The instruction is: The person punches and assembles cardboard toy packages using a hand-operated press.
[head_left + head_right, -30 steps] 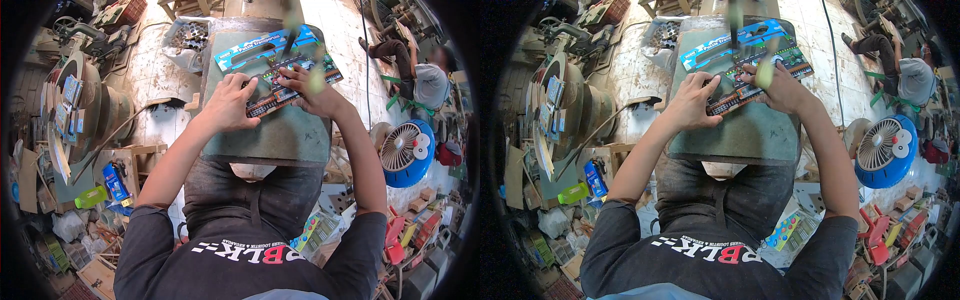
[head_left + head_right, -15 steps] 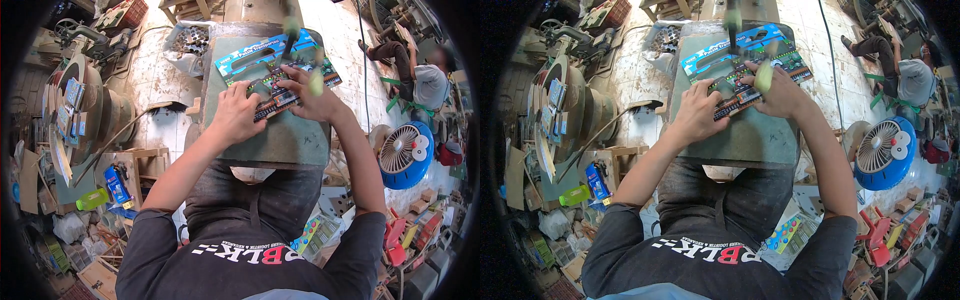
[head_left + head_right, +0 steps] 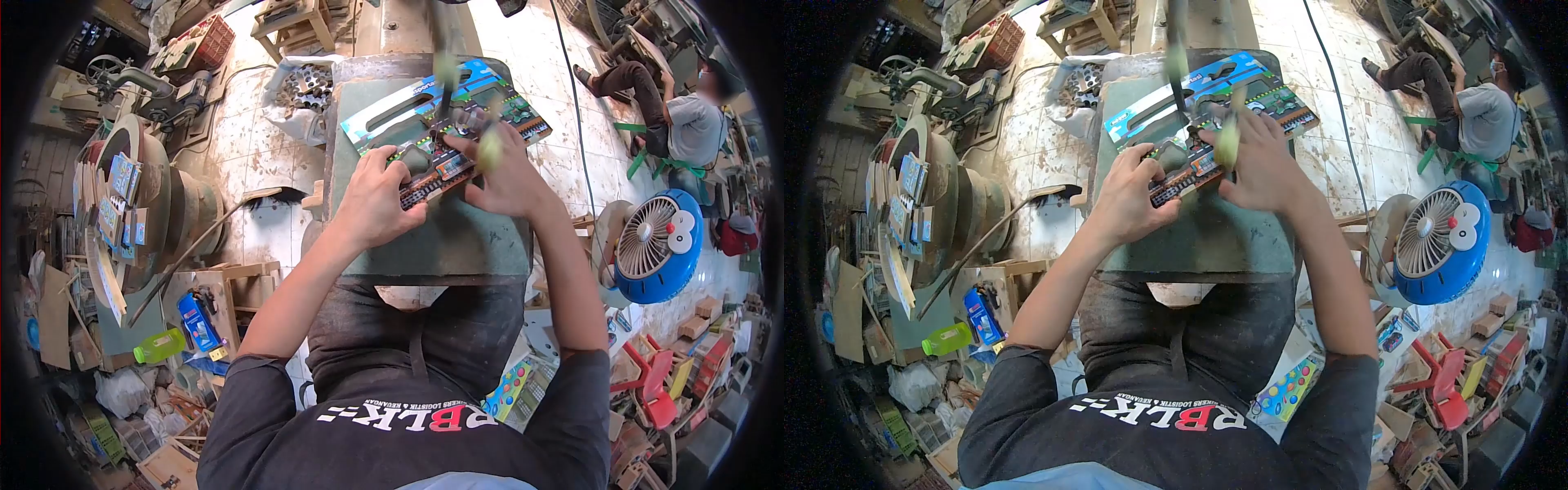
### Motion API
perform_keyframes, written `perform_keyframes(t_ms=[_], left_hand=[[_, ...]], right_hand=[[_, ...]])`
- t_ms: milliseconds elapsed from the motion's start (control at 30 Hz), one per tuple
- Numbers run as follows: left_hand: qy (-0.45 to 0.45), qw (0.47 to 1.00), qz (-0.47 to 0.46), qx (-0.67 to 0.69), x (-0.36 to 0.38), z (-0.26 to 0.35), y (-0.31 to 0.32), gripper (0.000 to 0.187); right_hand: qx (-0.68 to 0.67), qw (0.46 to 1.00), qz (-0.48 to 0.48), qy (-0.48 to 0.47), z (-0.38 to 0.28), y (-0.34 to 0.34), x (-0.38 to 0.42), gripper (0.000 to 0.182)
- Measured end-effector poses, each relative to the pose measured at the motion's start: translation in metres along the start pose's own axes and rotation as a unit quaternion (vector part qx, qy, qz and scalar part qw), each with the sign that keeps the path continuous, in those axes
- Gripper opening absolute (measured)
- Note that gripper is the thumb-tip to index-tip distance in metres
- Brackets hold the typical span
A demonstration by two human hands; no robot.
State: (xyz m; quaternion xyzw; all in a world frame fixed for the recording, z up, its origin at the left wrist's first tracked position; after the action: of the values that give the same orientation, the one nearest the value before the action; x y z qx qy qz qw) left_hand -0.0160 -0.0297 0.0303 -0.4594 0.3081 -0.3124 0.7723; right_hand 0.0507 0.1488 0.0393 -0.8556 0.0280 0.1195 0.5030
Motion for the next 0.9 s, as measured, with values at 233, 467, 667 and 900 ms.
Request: perform_keyframes(t_ms=[233,467,667,900], left_hand=[[0.007,1.000,0.000,0.014,0.007,0.002,-0.003,0.045],[-0.014,1.000,-0.001,0.015,0.010,-0.001,-0.011,0.046],[-0.029,0.999,-0.007,0.031,0.009,-0.003,-0.017,0.046],[-0.027,0.999,-0.015,0.036,0.008,-0.008,-0.022,0.047]], right_hand=[[-0.101,0.983,0.062,0.143,0.016,0.010,0.070,0.031],[0.044,0.990,0.122,-0.047,0.012,0.027,0.023,0.039],[-0.128,0.985,-0.063,0.094,0.052,0.062,-0.005,0.047],[-0.159,0.985,0.000,0.075,0.033,0.046,0.003,0.043]])
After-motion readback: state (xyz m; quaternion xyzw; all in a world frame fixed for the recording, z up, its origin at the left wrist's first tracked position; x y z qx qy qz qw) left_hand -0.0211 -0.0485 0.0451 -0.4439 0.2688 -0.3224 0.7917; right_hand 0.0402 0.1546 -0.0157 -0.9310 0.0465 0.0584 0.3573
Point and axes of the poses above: each hand's wrist, its own x-axis away from the middle knuckle, its own y-axis out of the palm, z = x × y, the point moved 9 cm from there along -x, towards the middle knuckle, and after that the axes turned 10 degrees about -x, right-handed, at the moved point
